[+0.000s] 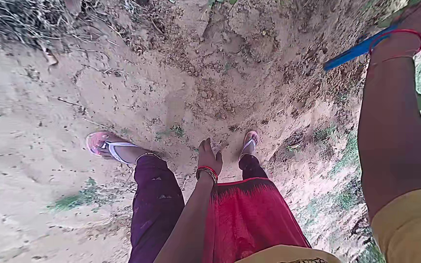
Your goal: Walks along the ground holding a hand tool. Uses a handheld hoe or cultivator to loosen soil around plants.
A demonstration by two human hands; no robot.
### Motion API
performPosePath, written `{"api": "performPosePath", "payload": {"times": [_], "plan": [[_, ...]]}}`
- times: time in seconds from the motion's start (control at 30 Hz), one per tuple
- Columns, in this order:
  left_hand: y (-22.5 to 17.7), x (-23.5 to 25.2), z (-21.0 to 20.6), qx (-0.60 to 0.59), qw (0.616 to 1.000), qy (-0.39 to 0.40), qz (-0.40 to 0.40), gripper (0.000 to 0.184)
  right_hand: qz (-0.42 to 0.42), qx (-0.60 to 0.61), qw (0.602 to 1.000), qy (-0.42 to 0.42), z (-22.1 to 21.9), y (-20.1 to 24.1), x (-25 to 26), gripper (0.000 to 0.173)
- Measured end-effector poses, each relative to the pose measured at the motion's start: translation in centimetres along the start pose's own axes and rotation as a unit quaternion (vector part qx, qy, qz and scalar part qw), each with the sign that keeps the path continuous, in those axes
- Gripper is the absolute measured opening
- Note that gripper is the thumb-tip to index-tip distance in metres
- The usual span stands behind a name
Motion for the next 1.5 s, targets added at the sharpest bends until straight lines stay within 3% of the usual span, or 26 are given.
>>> {"api": "performPosePath", "payload": {"times": [0.07, 0.13, 0.27, 0.37, 0.43, 0.53, 0.6, 0.67, 0.73, 0.8, 0.87, 0.9, 1.0, 1.1, 1.3, 1.5], "plan": [[0.1, 0.3, 0.0, 0.010, 1.000, 0.001, 0.008, 0.066, -0.037, 0.104, 0.993, 0.035, 2.9, -1.8, -5.2, 0.021], [0.6, 0.4, -0.5, 0.019, 1.000, 0.005, 0.016, 0.066, -0.081, 0.096, 0.988, 0.094, 6.4, -6.0, -10.3, 0.012], [1.7, 0.8, -1.6, 0.025, 0.999, 0.009, 0.022, 0.066, -0.179, -0.107, 0.966, 0.153, 11.3, -17.9, -17.3, 0.016], [3.4, 0.9, -2.0, 0.042, 0.999, -0.009, 0.028, 0.066, -0.271, -0.262, 0.908, 0.183, 12.5, -24.6, -17.6, 0.039], [4.7, 0.8, -1.9, 0.067, 0.997, -0.010, 0.037, 0.066, -0.295, -0.239, 0.914, 0.140, 12.4, -29.0, -14.5, 0.040], [5.6, -0.1, -2.0, 0.089, 0.995, -0.008, 0.036, 0.065, -0.333, -0.092, 0.938, 0.021, 10.7, -32.4, -8.3, 0.023], [5.3, -0.8, -2.4, 0.081, 0.997, -0.012, 0.017, 0.064, -0.338, -0.046, 0.940, -0.019, 8.7, -35.1, -4.9, 0.029], [5.1, -1.3, -2.7, 0.077, 0.997, -0.012, -0.001, 0.063, -0.359, -0.083, 0.930, -0.007, 6.1, -39.1, -4.1, 0.041], [5.0, -1.3, -2.7, 0.089, 0.996, -0.004, 0.003, 0.063, -0.418, -0.130, 0.897, 0.056, 2.7, -43.1, -6.3, 0.045], [5.2, -1.4, -2.7, 0.102, 0.995, 0.006, 0.022, 0.063, -0.476, -0.123, 0.863, 0.120, -0.1, -45.3, -10.7, 0.030], [5.1, -1.3, -2.7, 0.105, 0.994, 0.004, 0.024, 0.063, -0.493, -0.101, 0.854, 0.129, -0.7, -45.0, -12.7, 0.032], [4.9, -1.1, -2.7, 0.103, 0.995, 0.001, 0.015, 0.063, -0.501, -0.092, 0.850, 0.133, -0.4, -44.1, -12.7, 0.025], [4.4, -1.0, -3.2, 0.091, 0.996, 0.006, 0.006, 0.063, -0.522, -0.075, 0.826, 0.197, 2.3, -41.1, -12.4, 0.018], [3.8, -0.4, -4.1, 0.092, 0.995, 0.023, 0.017, 0.063, -0.534, -0.077, 0.807, 0.240, 1.8, -38.3, -13.7, 0.016], [3.5, 1.5, -4.5, 0.118, 0.992, 0.022, 0.043, 0.065, -0.564, -0.051, 0.792, 0.231, 0.6, -37.9, -13.6, 0.014], [2.3, 2.2, -3.8, 0.135, 0.989, 0.031, 0.057, 0.067, -0.566, 0.031, 0.814, 0.128, 2.3, -32.4, -13.8, 0.006]]}}
Point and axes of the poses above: each hand's wrist, its own x-axis towards the middle knuckle, its own z-axis out of the back of the hand, y = z × x, the point moved 5 cm from there along x, towards the middle knuckle, and after that the axes turned 10 degrees about -x, right-handed, at the moved point
